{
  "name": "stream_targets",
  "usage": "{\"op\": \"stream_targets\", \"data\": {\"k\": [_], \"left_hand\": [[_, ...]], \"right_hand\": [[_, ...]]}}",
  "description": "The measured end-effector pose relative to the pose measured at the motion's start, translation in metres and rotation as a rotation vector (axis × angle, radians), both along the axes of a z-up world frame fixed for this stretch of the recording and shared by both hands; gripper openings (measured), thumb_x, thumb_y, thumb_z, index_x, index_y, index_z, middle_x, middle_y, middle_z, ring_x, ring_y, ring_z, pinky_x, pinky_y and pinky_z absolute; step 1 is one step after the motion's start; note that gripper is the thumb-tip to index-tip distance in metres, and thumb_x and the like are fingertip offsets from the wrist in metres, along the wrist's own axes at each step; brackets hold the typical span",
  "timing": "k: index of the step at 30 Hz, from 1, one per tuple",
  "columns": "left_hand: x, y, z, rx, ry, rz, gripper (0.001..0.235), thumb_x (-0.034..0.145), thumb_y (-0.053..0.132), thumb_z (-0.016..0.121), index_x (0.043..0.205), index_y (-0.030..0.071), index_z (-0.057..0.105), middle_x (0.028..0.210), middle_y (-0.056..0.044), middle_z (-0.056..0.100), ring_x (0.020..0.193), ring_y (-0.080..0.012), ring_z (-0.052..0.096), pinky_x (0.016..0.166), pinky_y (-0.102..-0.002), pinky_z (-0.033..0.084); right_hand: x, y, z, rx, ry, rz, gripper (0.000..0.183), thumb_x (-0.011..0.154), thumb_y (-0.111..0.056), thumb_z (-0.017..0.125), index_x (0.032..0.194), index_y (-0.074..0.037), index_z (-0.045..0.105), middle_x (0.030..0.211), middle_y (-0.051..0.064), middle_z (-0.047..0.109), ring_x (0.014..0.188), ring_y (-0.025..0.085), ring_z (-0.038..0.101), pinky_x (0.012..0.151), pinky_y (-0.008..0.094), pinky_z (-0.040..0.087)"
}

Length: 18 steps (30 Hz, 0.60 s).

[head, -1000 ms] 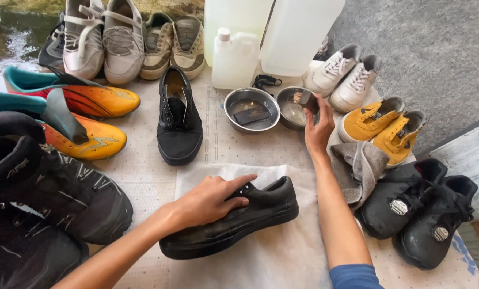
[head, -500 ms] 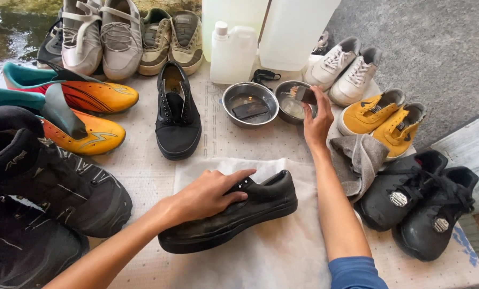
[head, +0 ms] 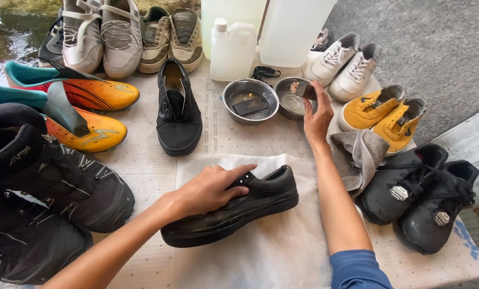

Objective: The person cleans a black shoe using a brush and a cloth. They scrub the shoe's surface with the brush, wipe it with the cloth, and dip the brush into a bowl of water to continue cleaning. The task is performed on a table covered with a cloth, surrounded by other shoes and cleaning supplies.

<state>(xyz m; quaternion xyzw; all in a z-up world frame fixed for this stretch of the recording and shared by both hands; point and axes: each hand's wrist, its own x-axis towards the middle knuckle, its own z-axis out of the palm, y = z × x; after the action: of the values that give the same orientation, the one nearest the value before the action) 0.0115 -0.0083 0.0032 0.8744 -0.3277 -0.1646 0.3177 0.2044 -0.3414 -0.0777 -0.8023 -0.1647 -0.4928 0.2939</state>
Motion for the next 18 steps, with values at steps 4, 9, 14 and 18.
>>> {"op": "stream_targets", "data": {"k": [4, 9, 14, 18], "left_hand": [[-0.002, 0.001, 0.006, 0.002, 0.002, 0.007, 0.058, 0.099, 0.036, 0.054, 0.152, 0.014, 0.045, 0.106, -0.029, 0.074, 0.094, -0.0504, 0.072, 0.085, -0.055, 0.058], [-0.004, 0.005, 0.013, -0.060, 0.024, -0.004, 0.052, 0.100, 0.031, 0.053, 0.148, 0.013, 0.047, 0.104, -0.027, 0.075, 0.099, -0.0514, 0.070, 0.091, -0.060, 0.054], [-0.015, 0.002, 0.035, -0.166, 0.076, 0.017, 0.049, 0.098, 0.020, 0.052, 0.147, 0.017, 0.049, 0.114, -0.024, 0.075, 0.108, -0.0496, 0.069, 0.094, -0.061, 0.052], [-0.024, -0.007, 0.048, -0.326, 0.155, -0.077, 0.039, 0.101, 0.008, 0.040, 0.135, 0.011, 0.059, 0.124, -0.028, 0.071, 0.119, -0.0527, 0.063, 0.100, -0.061, 0.050]], "right_hand": [[0.000, 0.001, 0.000, 0.005, 0.005, -0.005, 0.040, 0.100, -0.018, 0.071, 0.137, -0.010, 0.061, 0.134, 0.013, 0.064, 0.132, 0.034, 0.055, 0.111, 0.047, 0.042], [0.001, -0.003, -0.001, -0.014, 0.003, 0.005, 0.039, 0.103, -0.023, 0.067, 0.139, -0.010, 0.060, 0.133, 0.015, 0.064, 0.130, 0.036, 0.056, 0.109, 0.049, 0.043], [0.002, -0.003, -0.002, -0.016, -0.001, 0.000, 0.039, 0.103, -0.024, 0.067, 0.139, -0.010, 0.060, 0.131, 0.014, 0.064, 0.128, 0.037, 0.057, 0.107, 0.049, 0.045], [0.008, -0.008, -0.008, -0.023, -0.019, 0.013, 0.042, 0.103, -0.028, 0.066, 0.141, -0.010, 0.059, 0.130, 0.016, 0.064, 0.126, 0.039, 0.058, 0.106, 0.050, 0.047]]}}
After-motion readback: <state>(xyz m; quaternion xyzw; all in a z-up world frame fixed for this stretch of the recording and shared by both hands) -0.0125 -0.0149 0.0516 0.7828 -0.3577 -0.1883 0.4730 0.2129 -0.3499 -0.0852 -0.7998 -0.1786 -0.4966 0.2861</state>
